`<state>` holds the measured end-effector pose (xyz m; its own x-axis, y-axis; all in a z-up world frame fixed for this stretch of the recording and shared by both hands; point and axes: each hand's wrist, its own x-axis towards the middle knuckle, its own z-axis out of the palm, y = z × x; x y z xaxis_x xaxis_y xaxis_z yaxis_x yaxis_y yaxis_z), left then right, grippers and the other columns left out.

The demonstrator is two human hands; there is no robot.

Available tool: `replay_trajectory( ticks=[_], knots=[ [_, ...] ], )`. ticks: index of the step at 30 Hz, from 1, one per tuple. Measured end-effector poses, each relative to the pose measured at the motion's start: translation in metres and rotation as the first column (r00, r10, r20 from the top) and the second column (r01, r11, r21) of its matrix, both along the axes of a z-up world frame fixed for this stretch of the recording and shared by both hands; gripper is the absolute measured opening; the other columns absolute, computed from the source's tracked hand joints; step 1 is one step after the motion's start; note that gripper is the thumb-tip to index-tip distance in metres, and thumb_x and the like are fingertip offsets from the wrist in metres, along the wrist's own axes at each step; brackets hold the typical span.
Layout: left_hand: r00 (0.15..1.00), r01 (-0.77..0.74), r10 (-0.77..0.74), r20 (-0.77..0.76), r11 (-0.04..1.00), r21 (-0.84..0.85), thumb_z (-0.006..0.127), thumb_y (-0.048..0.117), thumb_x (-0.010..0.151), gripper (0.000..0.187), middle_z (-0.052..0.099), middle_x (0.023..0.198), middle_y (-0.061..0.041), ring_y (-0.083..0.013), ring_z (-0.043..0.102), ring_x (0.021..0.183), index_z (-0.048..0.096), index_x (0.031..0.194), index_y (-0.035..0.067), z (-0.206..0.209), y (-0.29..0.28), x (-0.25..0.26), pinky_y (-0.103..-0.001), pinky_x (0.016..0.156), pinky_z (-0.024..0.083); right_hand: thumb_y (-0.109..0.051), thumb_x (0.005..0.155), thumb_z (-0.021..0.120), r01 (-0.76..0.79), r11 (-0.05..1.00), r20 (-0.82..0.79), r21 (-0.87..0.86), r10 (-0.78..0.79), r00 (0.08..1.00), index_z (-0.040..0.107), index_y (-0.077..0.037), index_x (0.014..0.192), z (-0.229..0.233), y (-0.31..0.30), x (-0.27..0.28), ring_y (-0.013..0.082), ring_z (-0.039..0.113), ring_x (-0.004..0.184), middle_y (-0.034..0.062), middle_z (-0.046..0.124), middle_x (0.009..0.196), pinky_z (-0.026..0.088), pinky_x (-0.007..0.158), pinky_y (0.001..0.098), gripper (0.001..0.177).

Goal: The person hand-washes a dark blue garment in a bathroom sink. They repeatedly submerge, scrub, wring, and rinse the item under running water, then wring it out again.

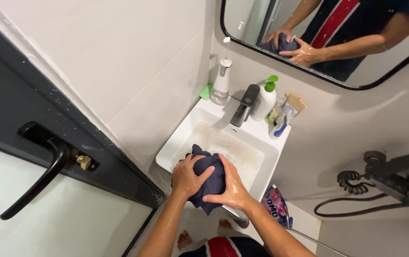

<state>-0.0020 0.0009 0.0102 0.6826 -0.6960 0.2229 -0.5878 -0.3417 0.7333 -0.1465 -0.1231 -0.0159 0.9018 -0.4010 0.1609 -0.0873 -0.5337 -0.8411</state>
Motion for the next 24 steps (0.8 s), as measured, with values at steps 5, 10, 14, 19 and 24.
replay_trajectory(
  ticks=[5, 10, 14, 19, 24],
  knots=[
    [0.999, -0.033, 0.033, 0.003, 0.998, 0.058, 0.083, 0.046, 0.071, 0.045, 0.073, 0.096, -0.012, -0.038, 0.07, 0.086, 0.077, 0.101, 0.014, -0.012, -0.008, 0.007, -0.048, 0.075, 0.054, -0.052, 0.072, 0.082, 0.07, 0.962, 0.017, 0.264, -0.077, 0.997, 0.021, -0.007, 0.162, -0.032, -0.013, -0.002, 0.0347, 0.037, 0.148, 0.0195, 0.038, 0.159, 0.029, 0.122, 0.0444, 0.117],
    [0.908, -0.066, -0.073, -0.413, 0.948, -0.312, 0.081, 0.031, 0.073, 0.037, 0.078, 0.083, -0.01, -0.0256, 0.073, 0.073, 0.079, 0.096, 0.001, -0.039, 0.002, 0.029, -0.038, 0.069, 0.058, -0.067, 0.088, 0.047, 0.489, 0.507, -0.316, 0.71, -0.391, 0.865, 0.04, -0.013, 0.154, -0.065, -0.038, 0.022, 0.0271, 0.043, 0.142, 0.0113, 0.048, 0.151, 0.028, 0.116, 0.0413, 0.086],
    [0.649, -0.342, -0.167, -0.742, 0.807, -0.481, 0.077, 0.023, 0.076, 0.034, 0.076, 0.085, -0.011, -0.0232, 0.069, 0.073, 0.077, 0.094, -0.007, -0.065, 0.032, 0.038, -0.037, 0.072, 0.056, -0.065, 0.088, 0.047, 0.382, 0.143, -0.381, 0.913, -0.041, 0.924, 0.068, -0.01, 0.131, -0.07, -0.027, 0.05, 0.0287, 0.065, 0.118, 0.0113, 0.072, 0.127, 0.046, 0.106, 0.0416, 0.073],
    [0.509, -0.657, -0.003, -0.861, 0.645, -0.39, 0.066, 0.026, 0.081, 0.045, 0.07, 0.11, -0.011, -0.0245, 0.067, 0.099, 0.067, 0.121, 0.005, -0.084, 0.066, 0.043, -0.036, 0.087, 0.054, -0.048, 0.09, 0.059, 0.204, 0.01, -0.204, 0.979, 0.025, 0.979, 0.073, -0.006, 0.116, -0.057, -0.008, 0.08, 0.0252, 0.073, 0.099, 0.0117, 0.077, 0.112, 0.058, 0.096, 0.0377, 0.051],
    [0.304, -0.859, -0.183, -0.935, 0.373, -0.352, 0.059, 0.033, 0.086, 0.054, 0.067, 0.12, -0.011, -0.028, 0.066, 0.109, 0.054, 0.135, 0.012, -0.113, 0.074, 0.051, -0.041, 0.097, 0.055, -0.031, 0.095, 0.065, 0.076, 0.522, -0.04, 0.85, -0.08, 0.996, 0.073, -0.003, 0.097, -0.066, 0.009, 0.107, 0.0128, 0.066, 0.086, 0.0056, 0.071, 0.093, 0.054, 0.083, 0.0291, 0.029]
  ],
)
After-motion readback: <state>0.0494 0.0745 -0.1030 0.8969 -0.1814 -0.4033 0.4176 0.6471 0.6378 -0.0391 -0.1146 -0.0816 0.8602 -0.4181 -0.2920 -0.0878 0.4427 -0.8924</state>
